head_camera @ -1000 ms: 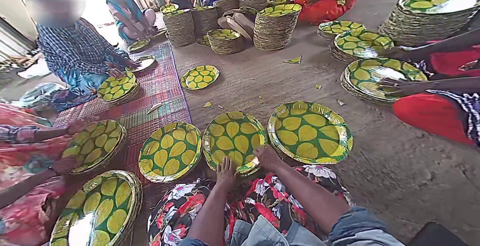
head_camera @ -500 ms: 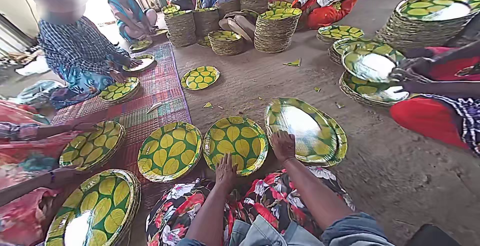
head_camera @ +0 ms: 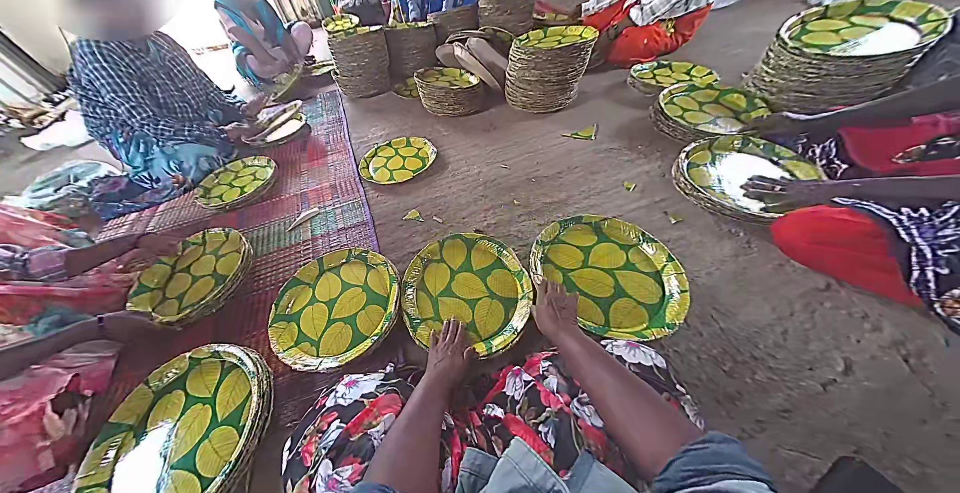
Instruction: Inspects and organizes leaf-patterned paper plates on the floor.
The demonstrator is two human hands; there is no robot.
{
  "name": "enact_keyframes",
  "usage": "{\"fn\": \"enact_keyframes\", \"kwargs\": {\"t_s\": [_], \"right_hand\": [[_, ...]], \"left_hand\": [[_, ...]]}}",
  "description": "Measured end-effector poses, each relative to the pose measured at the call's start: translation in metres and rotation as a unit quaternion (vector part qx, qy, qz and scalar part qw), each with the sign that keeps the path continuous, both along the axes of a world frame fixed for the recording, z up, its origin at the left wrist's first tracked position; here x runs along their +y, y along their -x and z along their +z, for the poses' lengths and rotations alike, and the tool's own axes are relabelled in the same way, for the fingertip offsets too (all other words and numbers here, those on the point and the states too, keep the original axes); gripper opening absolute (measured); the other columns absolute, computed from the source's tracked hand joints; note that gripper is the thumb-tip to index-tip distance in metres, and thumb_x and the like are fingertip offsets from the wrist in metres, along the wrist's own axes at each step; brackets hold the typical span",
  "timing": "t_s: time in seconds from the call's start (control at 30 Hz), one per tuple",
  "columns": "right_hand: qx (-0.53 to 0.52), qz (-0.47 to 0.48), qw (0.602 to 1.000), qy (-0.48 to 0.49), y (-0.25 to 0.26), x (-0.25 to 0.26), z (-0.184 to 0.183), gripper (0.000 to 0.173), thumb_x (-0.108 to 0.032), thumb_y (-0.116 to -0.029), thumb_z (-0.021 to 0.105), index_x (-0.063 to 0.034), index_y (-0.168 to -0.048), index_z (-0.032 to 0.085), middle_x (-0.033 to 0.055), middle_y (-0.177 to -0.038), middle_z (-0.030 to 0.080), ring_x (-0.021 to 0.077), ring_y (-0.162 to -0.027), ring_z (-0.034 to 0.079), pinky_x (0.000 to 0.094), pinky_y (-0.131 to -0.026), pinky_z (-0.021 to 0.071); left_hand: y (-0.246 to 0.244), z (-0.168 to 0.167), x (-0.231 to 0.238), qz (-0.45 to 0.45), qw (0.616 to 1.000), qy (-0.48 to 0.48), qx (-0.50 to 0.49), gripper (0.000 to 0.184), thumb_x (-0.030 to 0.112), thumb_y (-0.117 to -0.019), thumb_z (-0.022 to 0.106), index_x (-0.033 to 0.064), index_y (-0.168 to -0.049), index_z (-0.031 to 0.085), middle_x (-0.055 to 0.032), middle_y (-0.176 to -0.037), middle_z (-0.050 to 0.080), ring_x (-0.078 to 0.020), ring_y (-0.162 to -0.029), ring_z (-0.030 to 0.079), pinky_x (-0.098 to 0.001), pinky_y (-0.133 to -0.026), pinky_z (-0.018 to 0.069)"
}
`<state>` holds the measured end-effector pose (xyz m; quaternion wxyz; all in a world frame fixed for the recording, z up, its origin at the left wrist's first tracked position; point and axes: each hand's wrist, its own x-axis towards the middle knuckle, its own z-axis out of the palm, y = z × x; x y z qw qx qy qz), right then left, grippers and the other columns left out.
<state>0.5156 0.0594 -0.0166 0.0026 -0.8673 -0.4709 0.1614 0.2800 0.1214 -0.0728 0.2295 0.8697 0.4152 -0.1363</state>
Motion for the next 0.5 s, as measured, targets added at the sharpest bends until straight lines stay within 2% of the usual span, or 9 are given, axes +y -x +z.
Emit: {"fn": "enact_keyframes", "kwargs": {"t_s": [0.07,0.13,0.2,0.3,0.37,0.43,0.47,0.5], "right_hand": [[0.010,-0.046,0.998,0.040,-0.007,0.000,-0.001,0.044,-0.002,-0.1024,0.051,0.0124,-0.144,0.048,0.0326,-0.153,0.043,0.0469,-0.146,0.040,0.0669,-0.116,0.0304],[0.011,-0.059,0.996,0.061,-0.009,0.001,0.004,0.039,0.001,-0.1026,0.048,0.0113,-0.140,0.052,0.0312,-0.149,0.048,0.0454,-0.143,0.043,0.0634,-0.115,0.0334],[0.023,-0.073,0.996,0.033,-0.012,-0.002,0.007,0.041,-0.003,-0.1045,0.047,0.0059,-0.145,0.051,0.0296,-0.149,0.050,0.0441,-0.143,0.044,0.0633,-0.118,0.0302],[-0.002,-0.068,0.995,-0.073,-0.017,-0.007,0.013,0.041,-0.021,-0.1086,0.050,0.0014,-0.142,0.057,0.0297,-0.142,0.056,0.0449,-0.138,0.050,0.0646,-0.115,0.0313],[-0.048,-0.005,0.980,-0.192,-0.011,-0.009,0.017,0.036,-0.020,-0.1082,0.050,0.0045,-0.131,0.065,0.0318,-0.132,0.063,0.0468,-0.129,0.057,0.0642,-0.108,0.0391],[-0.064,0.124,0.951,-0.275,-0.001,-0.012,0.007,0.028,-0.010,-0.1049,0.052,0.0076,-0.116,0.070,0.0314,-0.117,0.068,0.0480,-0.114,0.065,0.0630,-0.096,0.0491],[-0.061,0.200,0.937,-0.280,0.005,-0.013,0.000,0.023,-0.003,-0.1018,0.053,0.0071,-0.111,0.072,0.0300,-0.114,0.069,0.0476,-0.110,0.068,0.0618,-0.090,0.0537],[-0.032,0.262,0.934,-0.241,0.011,-0.012,-0.004,0.024,0.003,-0.1005,0.051,0.0063,-0.113,0.071,0.0291,-0.117,0.069,0.0471,-0.112,0.067,0.0610,-0.091,0.0539]], "left_hand": [[-0.002,0.000,0.000,0.004,1.000,-0.002,0.001,0.067,0.043,-0.1108,0.036,0.0083,-0.165,0.018,-0.0112,-0.174,0.008,-0.0274,-0.161,0.004,-0.0582,-0.127,0.0031],[-0.001,0.002,0.001,0.008,1.000,0.001,0.001,0.067,0.043,-0.1106,0.037,0.0088,-0.165,0.019,-0.0113,-0.174,0.009,-0.0279,-0.161,0.004,-0.0588,-0.127,0.0040],[-0.001,0.003,0.001,0.012,1.000,0.008,-0.006,0.066,0.043,-0.1102,0.038,0.0095,-0.165,0.022,-0.0116,-0.174,0.012,-0.0283,-0.161,0.006,-0.0584,-0.127,0.0053],[-0.001,0.005,-0.001,0.046,0.997,-0.008,-0.054,0.066,0.042,-0.1102,0.040,0.0078,-0.164,0.022,-0.0157,-0.173,0.013,-0.0303,-0.161,0.009,-0.0587,-0.127,0.0078],[0.000,0.006,-0.003,0.081,0.983,-0.094,-0.134,0.072,0.040,-0.1089,0.043,0.0010,-0.164,0.017,-0.0228,-0.171,0.012,-0.0356,-0.160,0.008,-0.0638,-0.126,0.0046],[-0.002,0.007,-0.003,0.098,0.927,-0.260,-0.250,0.072,0.038,-0.1045,0.047,-0.0096,-0.156,0.031,-0.0319,-0.164,0.027,-0.0459,-0.155,0.024,-0.0685,-0.123,0.0117],[-0.004,0.009,-0.001,0.101,0.897,-0.322,-0.284,0.072,0.039,-0.1027,0.045,-0.0121,-0.152,0.038,-0.0340,-0.160,0.034,-0.0496,-0.151,0.031,-0.0699,-0.121,0.0158],[-0.004,0.011,0.001,0.098,0.882,-0.352,-0.297,0.071,0.040,-0.1022,0.043,-0.0129,-0.150,0.041,-0.0348,-0.157,0.038,-0.0509,-0.149,0.035,-0.0701,-0.120,0.0180]]}}
